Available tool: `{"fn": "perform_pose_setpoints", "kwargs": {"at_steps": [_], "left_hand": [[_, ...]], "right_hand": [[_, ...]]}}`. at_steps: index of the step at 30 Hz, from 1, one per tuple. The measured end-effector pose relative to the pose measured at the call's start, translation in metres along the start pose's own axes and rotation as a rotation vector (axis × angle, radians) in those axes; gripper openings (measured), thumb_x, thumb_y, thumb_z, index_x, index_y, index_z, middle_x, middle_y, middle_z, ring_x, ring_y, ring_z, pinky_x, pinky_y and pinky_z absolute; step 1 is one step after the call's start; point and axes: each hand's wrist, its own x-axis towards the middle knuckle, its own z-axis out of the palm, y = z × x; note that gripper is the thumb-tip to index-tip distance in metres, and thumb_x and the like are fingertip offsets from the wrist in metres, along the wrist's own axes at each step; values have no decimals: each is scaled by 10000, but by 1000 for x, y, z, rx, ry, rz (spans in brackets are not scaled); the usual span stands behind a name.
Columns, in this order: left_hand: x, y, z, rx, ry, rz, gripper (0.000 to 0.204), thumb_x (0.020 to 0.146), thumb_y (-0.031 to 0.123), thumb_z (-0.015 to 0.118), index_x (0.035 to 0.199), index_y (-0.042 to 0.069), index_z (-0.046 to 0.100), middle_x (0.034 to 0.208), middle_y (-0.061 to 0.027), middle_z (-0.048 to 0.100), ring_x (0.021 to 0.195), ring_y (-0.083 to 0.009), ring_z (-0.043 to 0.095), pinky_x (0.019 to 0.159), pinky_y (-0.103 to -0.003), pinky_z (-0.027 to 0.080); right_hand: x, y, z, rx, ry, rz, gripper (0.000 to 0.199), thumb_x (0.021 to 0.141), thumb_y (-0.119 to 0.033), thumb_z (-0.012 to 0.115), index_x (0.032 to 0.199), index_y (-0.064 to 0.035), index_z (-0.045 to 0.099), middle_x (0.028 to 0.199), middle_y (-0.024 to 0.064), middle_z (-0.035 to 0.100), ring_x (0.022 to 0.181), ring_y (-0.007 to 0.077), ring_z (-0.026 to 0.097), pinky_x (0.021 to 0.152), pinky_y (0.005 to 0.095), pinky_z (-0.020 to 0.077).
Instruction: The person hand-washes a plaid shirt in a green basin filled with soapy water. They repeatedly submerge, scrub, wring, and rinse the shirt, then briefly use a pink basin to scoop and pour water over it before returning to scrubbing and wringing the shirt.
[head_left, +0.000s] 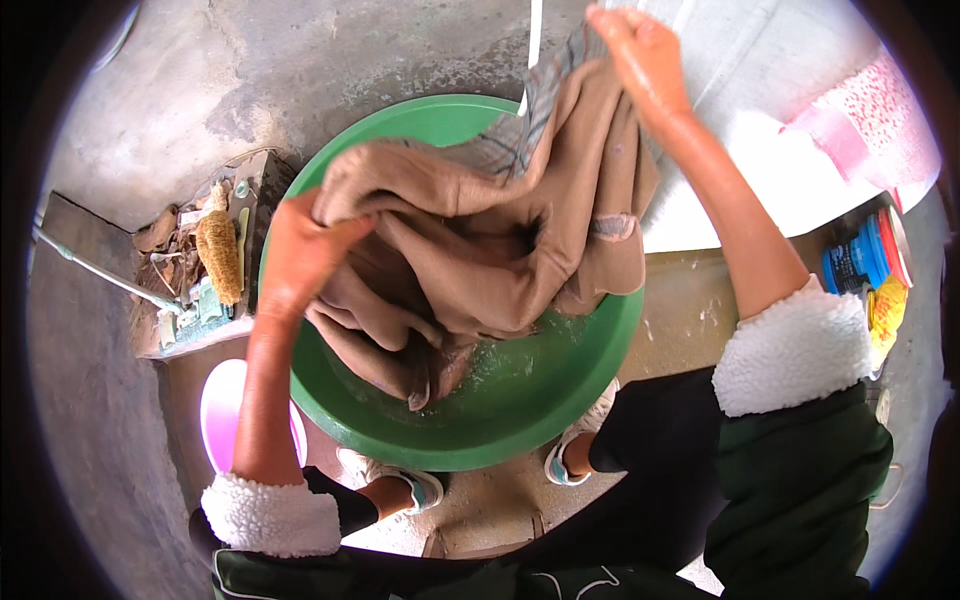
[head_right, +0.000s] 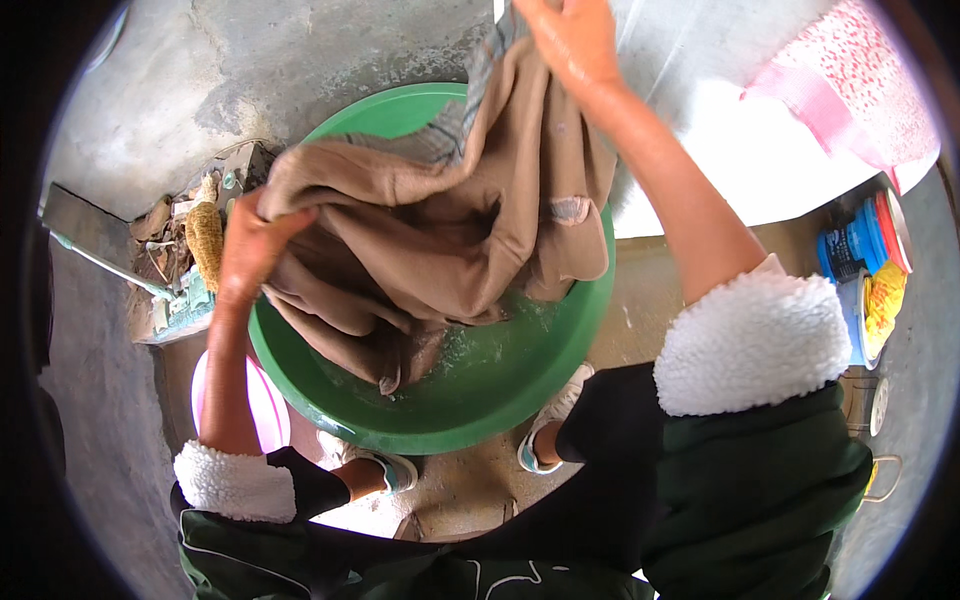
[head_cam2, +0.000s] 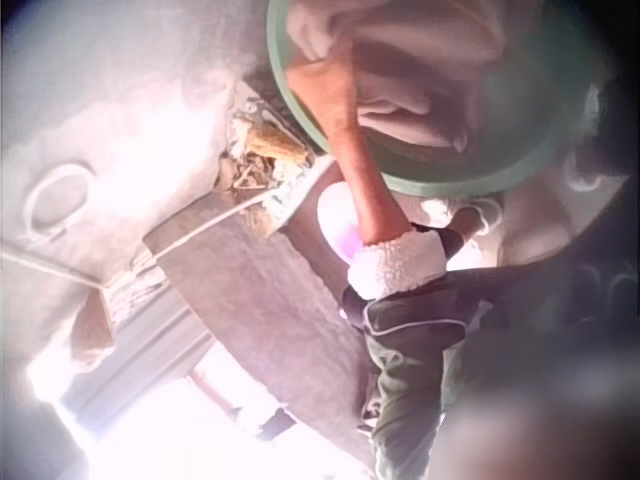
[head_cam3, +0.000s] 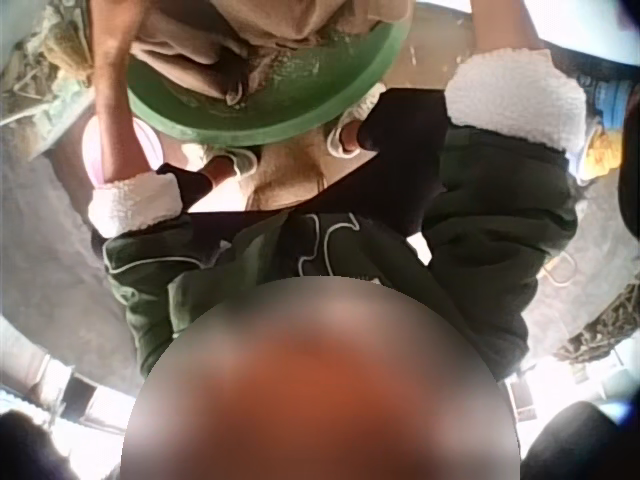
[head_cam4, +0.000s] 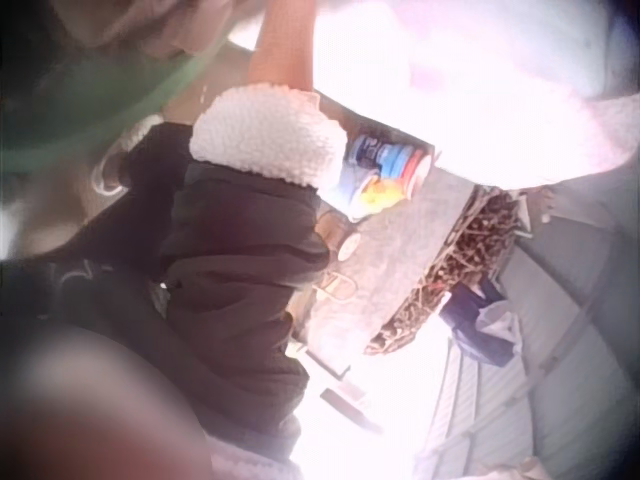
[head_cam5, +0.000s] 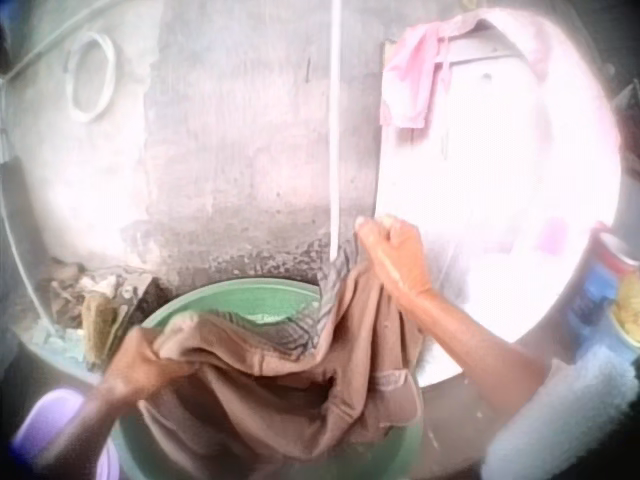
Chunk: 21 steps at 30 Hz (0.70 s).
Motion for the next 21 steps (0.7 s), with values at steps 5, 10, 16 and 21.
{"fn": "perform_pose_setpoints", "kwargs": {"at_steps": [5, 10, 16, 21], "left_hand": [[19, -97, 56, 497, -14, -25, 666, 689, 305, 782, 1261, 80, 526, 963, -225, 665, 929, -407, 645, 796, -453, 514], [-23, -158, 133, 753, 103, 305, 983, 675, 348, 828, 1490, 142, 319, 1433, -154, 404, 1383, -363, 317, 1118, -575, 228], [-82, -241, 202, 759, -263, 4, 997, 697, 508, 747, 1517, 180, 285, 1575, -93, 238, 1473, -287, 175, 1139, -623, 106], [-64, -308, 226, 700, -273, 43, 983, 712, 563, 694, 1527, 228, 259, 1593, -84, 198, 1482, -286, 136, 1119, -648, 83]], "right_hand": [[-52, 79, 48, -289, -309, -119, 438, 899, -374, 613, 741, 16, 492, 629, 159, 502, 567, 242, 480, 571, 414, 413], [-170, 118, 103, -783, -698, -297, 605, 792, -255, 660, 1307, -1, 470, 1163, 198, 550, 1074, 363, 536, 869, 457, 458], [-310, 141, 160, -586, -956, -282, 810, 793, -444, 691, 1471, -159, 352, 1546, 147, 266, 1410, 359, 273, 1116, 643, 168], [-336, 207, 193, -527, -924, -110, 819, 805, -480, 656, 1491, -182, 322, 1570, 108, 239, 1409, 322, 292, 1146, 587, 143]]}}
